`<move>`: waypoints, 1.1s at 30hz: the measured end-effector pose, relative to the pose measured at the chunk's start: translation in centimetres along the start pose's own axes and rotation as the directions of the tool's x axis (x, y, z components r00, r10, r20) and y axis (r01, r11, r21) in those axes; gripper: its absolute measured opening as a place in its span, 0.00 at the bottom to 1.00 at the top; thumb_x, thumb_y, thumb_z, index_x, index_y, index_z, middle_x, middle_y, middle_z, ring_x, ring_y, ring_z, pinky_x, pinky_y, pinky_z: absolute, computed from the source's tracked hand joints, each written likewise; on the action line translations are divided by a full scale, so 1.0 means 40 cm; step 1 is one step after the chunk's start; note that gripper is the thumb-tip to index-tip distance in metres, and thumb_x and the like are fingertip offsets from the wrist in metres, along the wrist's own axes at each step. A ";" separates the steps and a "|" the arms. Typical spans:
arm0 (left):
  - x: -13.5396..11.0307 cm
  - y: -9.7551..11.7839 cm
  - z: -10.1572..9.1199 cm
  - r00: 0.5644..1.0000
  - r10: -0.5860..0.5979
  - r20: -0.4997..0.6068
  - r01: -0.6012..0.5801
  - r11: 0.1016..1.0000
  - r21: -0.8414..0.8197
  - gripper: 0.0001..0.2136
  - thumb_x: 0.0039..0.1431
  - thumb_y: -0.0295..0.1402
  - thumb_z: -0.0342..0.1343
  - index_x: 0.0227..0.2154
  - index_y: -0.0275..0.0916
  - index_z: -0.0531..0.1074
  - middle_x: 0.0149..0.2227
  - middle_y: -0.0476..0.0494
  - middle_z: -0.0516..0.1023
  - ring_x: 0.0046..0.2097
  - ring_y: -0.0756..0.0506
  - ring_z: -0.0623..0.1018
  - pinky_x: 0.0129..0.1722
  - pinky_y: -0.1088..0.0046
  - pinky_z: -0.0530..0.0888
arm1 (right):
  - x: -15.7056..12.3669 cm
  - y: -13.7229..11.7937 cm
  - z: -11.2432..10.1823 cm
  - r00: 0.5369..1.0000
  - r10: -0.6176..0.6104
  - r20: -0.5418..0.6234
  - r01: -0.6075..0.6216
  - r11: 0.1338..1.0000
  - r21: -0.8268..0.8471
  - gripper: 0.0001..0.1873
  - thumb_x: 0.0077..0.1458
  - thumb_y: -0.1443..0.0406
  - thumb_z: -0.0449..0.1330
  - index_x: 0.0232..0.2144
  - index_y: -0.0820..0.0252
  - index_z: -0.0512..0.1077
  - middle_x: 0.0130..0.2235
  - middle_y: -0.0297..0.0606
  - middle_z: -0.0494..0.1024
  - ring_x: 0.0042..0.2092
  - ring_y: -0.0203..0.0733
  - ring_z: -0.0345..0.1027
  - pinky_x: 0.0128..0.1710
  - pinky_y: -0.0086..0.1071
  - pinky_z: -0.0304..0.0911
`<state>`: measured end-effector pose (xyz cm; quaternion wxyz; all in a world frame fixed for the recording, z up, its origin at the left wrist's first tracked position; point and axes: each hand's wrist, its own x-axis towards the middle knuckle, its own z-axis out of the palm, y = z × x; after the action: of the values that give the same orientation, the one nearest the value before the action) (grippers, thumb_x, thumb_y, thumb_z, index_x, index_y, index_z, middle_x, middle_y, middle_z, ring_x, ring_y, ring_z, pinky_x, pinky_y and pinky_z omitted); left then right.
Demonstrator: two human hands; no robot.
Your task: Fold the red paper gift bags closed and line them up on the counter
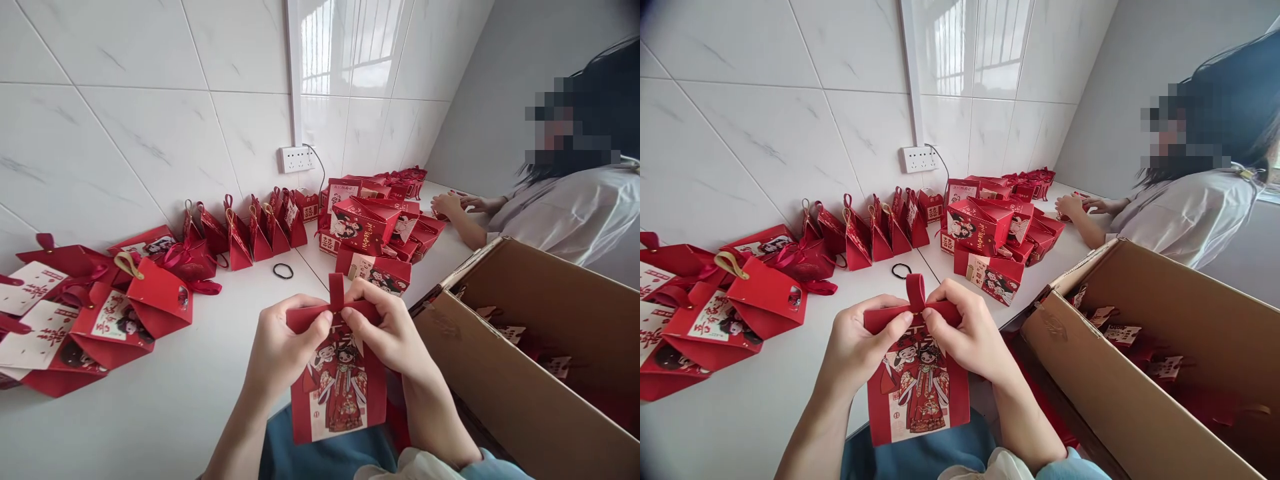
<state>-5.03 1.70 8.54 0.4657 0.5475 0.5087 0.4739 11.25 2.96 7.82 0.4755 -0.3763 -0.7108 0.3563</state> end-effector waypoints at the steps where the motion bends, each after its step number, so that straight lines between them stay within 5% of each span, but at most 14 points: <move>1: -0.001 0.004 0.000 1.000 0.022 0.009 -0.022 1.000 0.009 0.07 0.47 0.37 0.61 0.25 0.38 0.75 0.19 0.52 0.74 0.20 0.53 0.70 0.17 0.83 0.68 | -0.001 0.000 -0.001 1.000 0.003 0.000 -0.003 1.000 0.003 0.06 0.58 0.67 0.55 0.27 0.59 0.64 0.25 0.27 0.64 0.25 0.29 0.53 0.24 0.24 0.52; 18: 0.011 -0.003 -0.001 0.999 0.024 -0.038 -0.022 0.997 0.067 0.08 0.48 0.38 0.61 0.26 0.38 0.78 0.22 0.49 0.79 0.23 0.50 0.76 0.21 0.81 0.72 | -0.002 -0.009 0.008 1.000 -0.022 -0.007 0.021 0.998 -0.056 0.06 0.55 0.69 0.53 0.26 0.59 0.61 0.22 0.25 0.61 0.23 0.29 0.50 0.22 0.24 0.50; 25: 0.039 -0.030 0.004 0.969 0.187 -0.162 -0.153 0.967 0.205 0.07 0.50 0.35 0.59 0.24 0.38 0.76 0.23 0.49 0.79 0.26 0.49 0.77 0.26 0.80 0.74 | 0.040 0.066 0.076 0.959 -0.127 -0.255 0.102 0.989 -0.112 0.05 0.50 0.68 0.52 0.23 0.58 0.60 0.23 0.28 0.62 0.25 0.32 0.55 0.25 0.26 0.54; 29: 0.069 -0.067 -0.004 0.973 0.182 -0.141 -0.150 0.966 0.212 0.08 0.52 0.37 0.58 0.25 0.37 0.76 0.24 0.47 0.79 0.27 0.48 0.78 0.27 0.78 0.74 | 0.064 0.108 0.071 0.986 -0.084 -0.147 0.072 0.994 -0.083 0.05 0.51 0.66 0.54 0.25 0.58 0.61 0.25 0.29 0.65 0.27 0.33 0.57 0.27 0.27 0.57; 33: 0.064 -0.075 -0.007 0.981 0.161 -0.112 -0.138 0.972 0.188 0.08 0.52 0.37 0.59 0.27 0.36 0.76 0.25 0.46 0.80 0.29 0.47 0.79 0.28 0.77 0.75 | 0.066 0.098 0.037 1.000 0.010 0.005 -0.010 0.999 -0.034 0.11 0.54 0.61 0.59 0.39 0.59 0.67 0.31 0.33 0.72 0.31 0.35 0.65 0.32 0.29 0.62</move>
<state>-5.56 4.43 5.69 0.3443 0.5930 0.5351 0.4935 9.91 6.88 5.07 0.4652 -0.3870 -0.7163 0.3474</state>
